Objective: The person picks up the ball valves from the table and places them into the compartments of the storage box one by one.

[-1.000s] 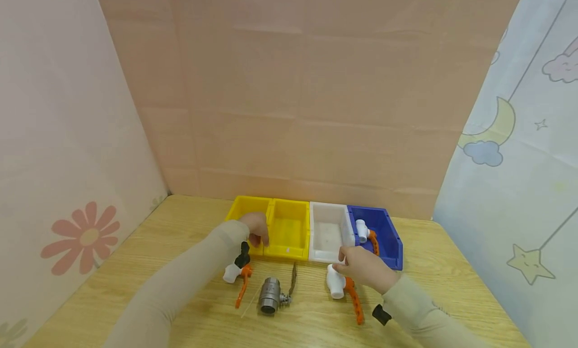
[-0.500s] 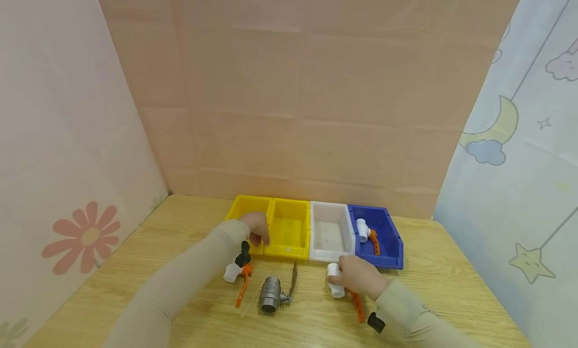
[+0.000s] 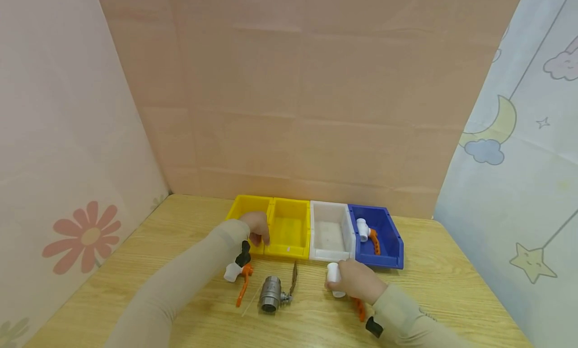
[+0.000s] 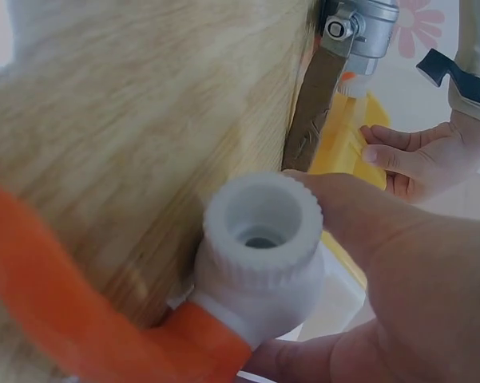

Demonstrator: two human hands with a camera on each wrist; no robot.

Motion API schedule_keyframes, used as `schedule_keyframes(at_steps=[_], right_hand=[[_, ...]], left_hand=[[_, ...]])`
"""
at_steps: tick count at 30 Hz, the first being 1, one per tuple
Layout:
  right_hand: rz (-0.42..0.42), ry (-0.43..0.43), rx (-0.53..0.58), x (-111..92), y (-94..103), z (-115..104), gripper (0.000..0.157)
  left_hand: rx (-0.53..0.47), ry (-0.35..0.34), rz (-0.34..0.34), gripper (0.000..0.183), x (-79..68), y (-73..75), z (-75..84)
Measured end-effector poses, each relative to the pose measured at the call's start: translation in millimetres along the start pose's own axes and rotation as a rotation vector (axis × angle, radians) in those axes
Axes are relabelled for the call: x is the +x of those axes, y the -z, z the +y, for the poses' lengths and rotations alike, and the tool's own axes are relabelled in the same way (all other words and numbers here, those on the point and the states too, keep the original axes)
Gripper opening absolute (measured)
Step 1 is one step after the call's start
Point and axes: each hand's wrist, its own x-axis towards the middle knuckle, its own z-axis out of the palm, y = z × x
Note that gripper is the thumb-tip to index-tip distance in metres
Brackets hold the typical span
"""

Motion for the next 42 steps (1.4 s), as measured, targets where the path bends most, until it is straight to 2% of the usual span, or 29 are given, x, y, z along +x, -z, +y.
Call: schedule_keyframes(at_steps=[8,23,33,37,42], right_hand=[[-0.003,-0.003,0.005,2.8,-2.2,2.3,0.047],[0.009,0.027,0.038,-0.7,3.8,-0.6,0.037],[0.026,0.029,0.177,6.1,29.9,-11.0,0.035],[0.030,0.023,0.192,12.4,39.7,-14.7,0.037],[0.025,0.027,0.160,21.0,56.2,-21.0,0.040]], left_hand=[[-0.006,0.007,-0.008,0.017,7.7,-1.0,-2.2],[-0.020,0.018,-0.009,0.020,11.8,-2.7,-3.7],[-0.018,0.007,-0.001,0.019,10.4,-1.7,-3.7],[-0.011,0.003,0.000,0.018,8.6,-1.1,-2.7],[-0.021,0.004,-0.003,0.019,5.4,-0.9,-1.3]])
